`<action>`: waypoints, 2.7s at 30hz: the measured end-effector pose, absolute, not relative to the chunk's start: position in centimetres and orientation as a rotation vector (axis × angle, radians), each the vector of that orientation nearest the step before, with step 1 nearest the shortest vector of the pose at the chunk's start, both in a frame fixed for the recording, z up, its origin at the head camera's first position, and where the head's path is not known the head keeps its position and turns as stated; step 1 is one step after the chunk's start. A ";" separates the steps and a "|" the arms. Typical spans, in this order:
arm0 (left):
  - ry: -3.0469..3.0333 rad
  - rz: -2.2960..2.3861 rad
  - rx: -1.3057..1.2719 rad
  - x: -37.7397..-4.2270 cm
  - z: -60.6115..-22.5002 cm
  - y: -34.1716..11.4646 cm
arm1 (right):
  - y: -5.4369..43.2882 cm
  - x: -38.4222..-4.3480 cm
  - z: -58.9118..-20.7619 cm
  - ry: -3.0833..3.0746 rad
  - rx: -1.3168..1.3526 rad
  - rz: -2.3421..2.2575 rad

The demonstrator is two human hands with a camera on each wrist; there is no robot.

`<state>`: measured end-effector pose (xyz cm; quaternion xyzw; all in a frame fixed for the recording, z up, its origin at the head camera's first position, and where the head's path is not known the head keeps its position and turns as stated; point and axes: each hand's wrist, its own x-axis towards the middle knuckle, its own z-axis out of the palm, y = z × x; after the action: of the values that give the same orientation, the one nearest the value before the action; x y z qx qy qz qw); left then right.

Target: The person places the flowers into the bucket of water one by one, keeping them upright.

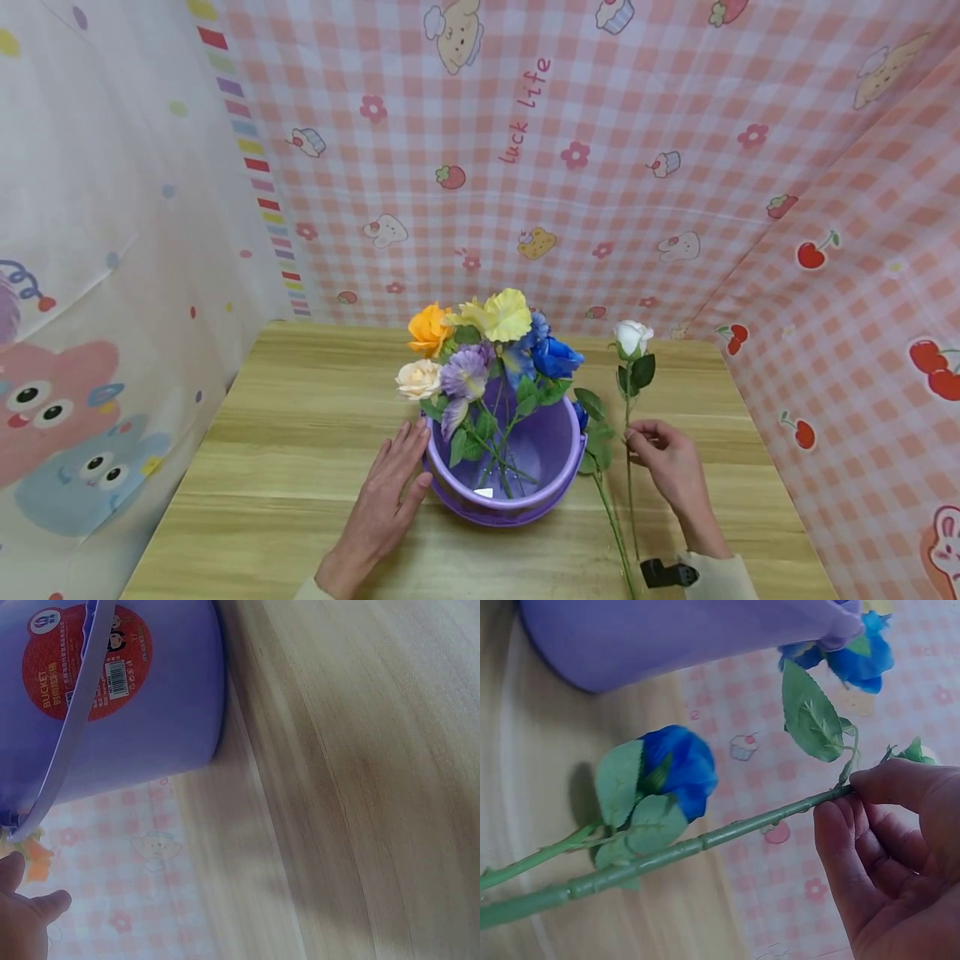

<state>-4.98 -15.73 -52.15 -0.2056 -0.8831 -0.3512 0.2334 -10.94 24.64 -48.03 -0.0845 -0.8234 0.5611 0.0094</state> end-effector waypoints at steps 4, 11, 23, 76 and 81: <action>-2.425 -0.962 -0.563 -5.0 -52.2 -15.7 | 24.4 -10.9 -47.4 -2.541 -0.242 1.742; -2.420 -0.961 -0.565 -4.9 -52.2 -15.7 | 23.9 -10.7 -46.4 -2.486 -0.227 1.741; -2.416 -0.960 -0.565 -5.0 -52.3 -15.7 | 22.1 -10.3 -43.8 -2.366 -0.209 1.792; -2.432 -0.952 -0.555 -5.0 -52.2 -15.7 | 15.7 -12.8 -35.6 -1.994 0.068 1.916; -2.429 -0.949 -0.558 -5.0 -52.3 -15.7 | 15.2 -13.0 -35.9 -1.985 0.089 1.929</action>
<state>-4.98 -15.69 -52.26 -0.2034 -0.8853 -0.3457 0.2352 -13.04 15.20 -35.95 0.0316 -0.7044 0.6846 0.1848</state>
